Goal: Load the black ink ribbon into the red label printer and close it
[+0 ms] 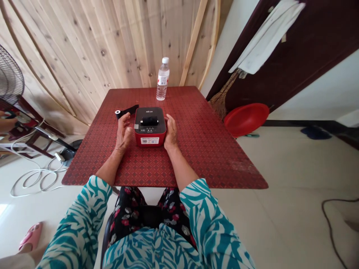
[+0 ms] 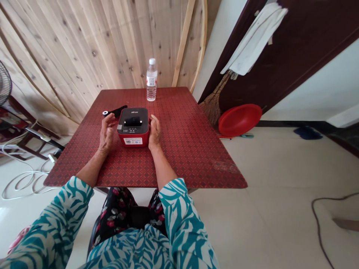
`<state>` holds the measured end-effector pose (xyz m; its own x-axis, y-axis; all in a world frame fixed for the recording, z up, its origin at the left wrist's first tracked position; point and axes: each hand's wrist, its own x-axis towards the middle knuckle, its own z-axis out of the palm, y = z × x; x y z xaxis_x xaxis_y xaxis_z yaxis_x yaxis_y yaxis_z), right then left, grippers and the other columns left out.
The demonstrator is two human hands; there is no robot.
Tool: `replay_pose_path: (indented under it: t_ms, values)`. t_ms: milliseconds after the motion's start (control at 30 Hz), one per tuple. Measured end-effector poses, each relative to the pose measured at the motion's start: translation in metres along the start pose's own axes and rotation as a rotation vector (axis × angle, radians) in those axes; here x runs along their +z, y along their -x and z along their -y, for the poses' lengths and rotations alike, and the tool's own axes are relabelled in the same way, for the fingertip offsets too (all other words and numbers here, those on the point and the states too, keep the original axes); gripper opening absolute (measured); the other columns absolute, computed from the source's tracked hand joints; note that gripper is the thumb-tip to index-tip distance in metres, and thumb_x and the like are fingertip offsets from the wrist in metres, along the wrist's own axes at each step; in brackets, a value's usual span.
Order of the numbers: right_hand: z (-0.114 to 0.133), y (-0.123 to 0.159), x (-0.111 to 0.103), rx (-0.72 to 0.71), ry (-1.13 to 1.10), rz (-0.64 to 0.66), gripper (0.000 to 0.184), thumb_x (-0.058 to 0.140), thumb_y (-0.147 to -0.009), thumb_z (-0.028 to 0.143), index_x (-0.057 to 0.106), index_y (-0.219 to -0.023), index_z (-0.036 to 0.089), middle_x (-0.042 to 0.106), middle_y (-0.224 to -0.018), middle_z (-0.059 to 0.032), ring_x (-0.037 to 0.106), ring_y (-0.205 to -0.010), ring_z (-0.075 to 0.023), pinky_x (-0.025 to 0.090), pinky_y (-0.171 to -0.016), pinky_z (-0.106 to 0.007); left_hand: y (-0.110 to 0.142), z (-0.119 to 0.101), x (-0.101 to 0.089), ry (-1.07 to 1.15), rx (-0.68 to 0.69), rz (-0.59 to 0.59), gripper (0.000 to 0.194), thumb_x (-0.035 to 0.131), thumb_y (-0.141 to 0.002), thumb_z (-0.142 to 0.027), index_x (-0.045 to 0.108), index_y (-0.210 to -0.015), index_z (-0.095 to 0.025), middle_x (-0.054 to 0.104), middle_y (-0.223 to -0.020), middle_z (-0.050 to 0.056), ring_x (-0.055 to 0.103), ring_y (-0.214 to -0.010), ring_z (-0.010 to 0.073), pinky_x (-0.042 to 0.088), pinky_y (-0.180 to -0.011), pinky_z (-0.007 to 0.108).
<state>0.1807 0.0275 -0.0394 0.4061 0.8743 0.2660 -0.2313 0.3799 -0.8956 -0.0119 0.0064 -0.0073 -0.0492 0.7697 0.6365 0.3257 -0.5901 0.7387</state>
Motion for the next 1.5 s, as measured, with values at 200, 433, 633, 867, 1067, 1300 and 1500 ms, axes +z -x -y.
replay_pose_path:
  t_ms: [200,433,633,867,1067,1300,1500]
  values:
    - [-0.012,0.009,-0.003,0.080,0.057,-0.079,0.036,0.047,-0.085,0.051,0.069,-0.094,0.023,0.071,-0.097,-0.0006,0.063,-0.097,-0.0164,0.046,-0.095,-0.035,0.002,-0.008,-0.003,0.269,-0.456,0.065,0.045,0.048,-0.086,-0.064,0.055,-0.090,-0.021,0.061,-0.073,0.001,0.056,-0.056,0.0116,0.044,-0.055,0.025]
    - [-0.010,0.007,-0.002,0.068,0.071,-0.096,0.035,0.046,-0.085,0.048,0.070,-0.091,0.023,0.072,-0.094,-0.0001,0.063,-0.093,-0.0159,0.047,-0.092,-0.034,-0.005,-0.005,0.000,0.468,-0.640,0.149,0.030,0.066,-0.071,-0.043,0.047,-0.080,-0.022,0.053,-0.058,-0.007,0.048,-0.043,0.0080,0.035,-0.043,0.020]
    - [-0.012,0.007,-0.002,0.067,0.073,-0.084,0.034,0.047,-0.086,0.048,0.070,-0.093,0.024,0.073,-0.096,0.0005,0.063,-0.095,-0.0159,0.046,-0.093,-0.034,-0.013,-0.007,-0.003,0.515,-0.745,0.195,0.025,0.067,-0.068,-0.037,0.048,-0.075,-0.021,0.051,-0.052,-0.007,0.046,-0.040,0.0072,0.035,-0.041,0.020]
    - [-0.012,0.006,0.000,0.065,0.049,-0.094,0.034,0.047,-0.086,0.048,0.070,-0.092,0.023,0.073,-0.094,-0.0001,0.064,-0.092,-0.0158,0.047,-0.090,-0.033,-0.022,-0.015,-0.006,0.474,-0.828,0.251,0.024,0.068,-0.068,-0.033,0.048,-0.072,-0.020,0.050,-0.049,-0.008,0.046,-0.038,0.0065,0.036,-0.040,0.019]
    - [-0.014,0.004,0.002,0.072,0.015,-0.100,0.033,0.049,-0.085,0.048,0.069,-0.091,0.022,0.072,-0.093,-0.0004,0.064,-0.090,-0.0158,0.047,-0.088,-0.032,-0.027,-0.019,-0.008,0.505,-0.904,0.253,0.017,0.067,-0.065,-0.027,0.052,-0.068,-0.019,0.050,-0.048,-0.006,0.047,-0.038,0.0071,0.037,-0.039,0.019]
    - [-0.010,0.005,0.001,0.095,0.027,-0.119,0.033,0.049,-0.083,0.046,0.070,-0.091,0.022,0.072,-0.092,-0.0001,0.063,-0.090,-0.0158,0.046,-0.087,-0.032,-0.031,-0.019,-0.009,0.537,-0.988,0.339,0.014,0.062,-0.064,-0.025,0.052,-0.059,-0.017,0.050,-0.044,-0.005,0.046,-0.036,0.0071,0.038,-0.039,0.019]
    - [-0.016,0.004,0.000,0.076,0.045,-0.123,0.031,0.049,-0.083,0.045,0.070,-0.089,0.022,0.072,-0.091,0.0008,0.062,-0.091,-0.0152,0.044,-0.088,-0.032,-0.032,-0.024,-0.004,0.543,-1.047,0.281,0.011,0.056,-0.067,-0.019,0.052,-0.057,-0.017,0.048,-0.043,-0.004,0.043,-0.034,0.0071,0.034,-0.038,0.019]
